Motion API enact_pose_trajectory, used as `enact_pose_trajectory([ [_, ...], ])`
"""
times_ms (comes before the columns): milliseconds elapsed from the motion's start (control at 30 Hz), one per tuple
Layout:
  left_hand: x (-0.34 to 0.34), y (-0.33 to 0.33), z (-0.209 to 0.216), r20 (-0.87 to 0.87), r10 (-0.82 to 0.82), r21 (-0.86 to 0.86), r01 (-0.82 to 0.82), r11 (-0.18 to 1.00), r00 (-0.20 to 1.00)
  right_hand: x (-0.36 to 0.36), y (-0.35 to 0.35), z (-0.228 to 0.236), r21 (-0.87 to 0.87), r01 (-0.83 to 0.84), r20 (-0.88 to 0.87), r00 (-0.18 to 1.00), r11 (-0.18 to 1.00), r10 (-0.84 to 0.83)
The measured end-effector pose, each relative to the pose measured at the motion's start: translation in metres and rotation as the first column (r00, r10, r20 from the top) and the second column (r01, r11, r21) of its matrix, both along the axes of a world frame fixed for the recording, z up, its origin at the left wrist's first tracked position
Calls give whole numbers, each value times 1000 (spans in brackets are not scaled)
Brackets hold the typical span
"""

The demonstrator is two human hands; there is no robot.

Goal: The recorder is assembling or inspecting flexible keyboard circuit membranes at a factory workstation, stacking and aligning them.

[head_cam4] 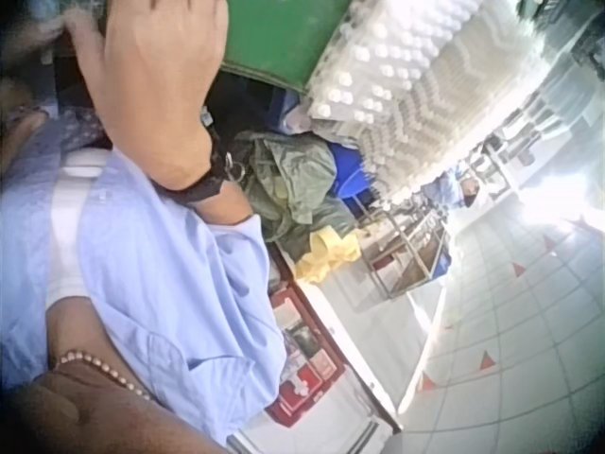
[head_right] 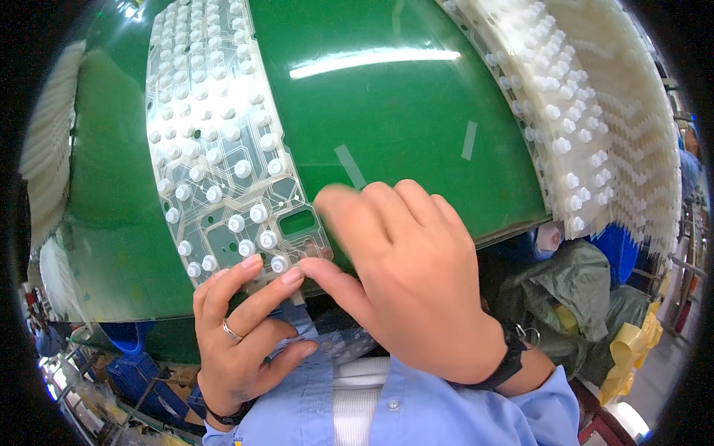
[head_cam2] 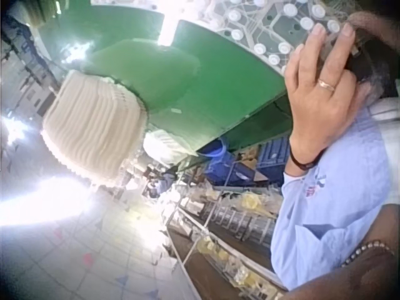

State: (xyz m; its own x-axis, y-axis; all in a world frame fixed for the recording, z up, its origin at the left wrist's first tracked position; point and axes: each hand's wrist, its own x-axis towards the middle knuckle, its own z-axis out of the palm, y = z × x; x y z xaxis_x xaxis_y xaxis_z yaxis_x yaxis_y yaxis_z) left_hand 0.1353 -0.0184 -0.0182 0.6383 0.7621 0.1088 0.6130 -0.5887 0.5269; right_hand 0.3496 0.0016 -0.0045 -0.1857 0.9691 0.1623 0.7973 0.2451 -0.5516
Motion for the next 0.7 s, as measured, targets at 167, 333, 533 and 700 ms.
enact_pose_trajectory([
  [167, 1, 7, 4, 94, -44, -40, 48, 998, 995, 0, 1, -18, 15, 176, -135, 976, 984, -172],
  [333, 1, 1, 9, 330, 208, -149, -167, 975, 921, 14, -22, 1, -41, -36, -467, 884, 999, 13],
  [533, 4, -14, 8, 335, 263, -107, -241, 965, 905, 14, -57, 10, -165, -241, -469, 872, 956, 138],
  [700, 9, -21, 8, 336, 228, -21, -235, 972, 914, 15, -58, 13, -159, -187, -432, 896, 969, 102],
])
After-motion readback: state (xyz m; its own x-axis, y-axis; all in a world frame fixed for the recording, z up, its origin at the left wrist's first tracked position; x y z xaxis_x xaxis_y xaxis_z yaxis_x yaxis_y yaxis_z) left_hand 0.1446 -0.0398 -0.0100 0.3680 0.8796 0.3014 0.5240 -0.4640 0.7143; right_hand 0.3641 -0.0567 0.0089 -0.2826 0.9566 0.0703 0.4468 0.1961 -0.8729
